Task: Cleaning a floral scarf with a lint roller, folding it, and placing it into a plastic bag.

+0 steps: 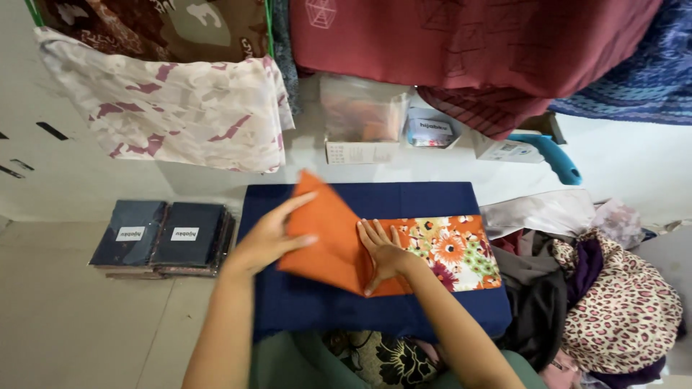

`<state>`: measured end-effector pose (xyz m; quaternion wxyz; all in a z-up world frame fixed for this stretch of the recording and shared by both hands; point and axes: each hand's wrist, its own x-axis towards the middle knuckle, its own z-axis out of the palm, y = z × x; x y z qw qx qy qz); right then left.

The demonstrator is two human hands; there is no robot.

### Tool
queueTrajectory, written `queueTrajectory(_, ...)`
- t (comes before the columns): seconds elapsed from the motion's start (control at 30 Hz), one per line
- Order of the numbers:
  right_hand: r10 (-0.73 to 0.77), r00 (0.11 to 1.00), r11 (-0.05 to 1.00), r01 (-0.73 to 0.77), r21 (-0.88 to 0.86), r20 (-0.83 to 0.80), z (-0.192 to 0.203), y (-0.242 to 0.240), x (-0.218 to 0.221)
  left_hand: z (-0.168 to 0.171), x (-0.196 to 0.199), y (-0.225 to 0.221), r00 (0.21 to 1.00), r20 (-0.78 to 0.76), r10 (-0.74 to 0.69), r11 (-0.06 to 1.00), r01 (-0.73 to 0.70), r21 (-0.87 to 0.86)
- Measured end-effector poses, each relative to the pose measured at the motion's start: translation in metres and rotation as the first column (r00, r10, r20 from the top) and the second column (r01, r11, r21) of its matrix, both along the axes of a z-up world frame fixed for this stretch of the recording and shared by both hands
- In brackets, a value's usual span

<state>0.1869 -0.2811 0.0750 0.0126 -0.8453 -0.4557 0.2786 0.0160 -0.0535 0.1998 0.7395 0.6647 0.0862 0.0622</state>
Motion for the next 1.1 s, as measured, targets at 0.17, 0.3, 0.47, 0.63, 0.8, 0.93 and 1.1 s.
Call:
queueTrajectory(0.17,0.044,0.994,0.998,-0.049,0.044,0.099,0.021,-0.024,-0.010,-0.017,0.082,-0.075,0.980,0.120,-0.159,0.983,0.146,0.110)
queueTrajectory(0.3,-0.262,0.906,0.786,0.401,0.471,-0.334,0.032,-0.074,-0.006,-0.035,0.139,-0.134,0.981,0.104,-0.166,0.908,0.111,0.404)
queueTrajectory(0.47,-0.546,0.800,0.475,0.539,0.696,-0.247,-0.048,-0.181,0.052,-0.023,0.158,-0.209,0.968,-0.109,-0.227,0.690,0.239,0.683)
queueTrajectory(0.63,-0.551,0.617,-0.085,0.629,0.773,-0.562,-0.071,-0.252,0.058,-0.131,0.223,-0.269,0.953,-0.189,-0.236,0.681,0.300,0.668)
queueTrajectory(0.8,-0.448,0.571,-0.198,0.687,0.699,-0.688,-0.112,-0.261,0.062,-0.114,0.211,-0.303,0.938,-0.242,-0.249,0.637,0.347,0.688)
queueTrajectory(0.93,-0.465,0.532,-0.216,0.707,0.673,-0.708,-0.105,-0.259,0.056,-0.106,0.209,-0.324,0.907,-0.335,-0.256,0.566,0.422,0.708)
queueTrajectory(1.1,-0.463,0.533,-0.225,0.702,0.676,-0.708,-0.097,-0.259,0.051,-0.099,0.208,-0.342,0.870,-0.415,-0.264,0.543,0.490,0.682)
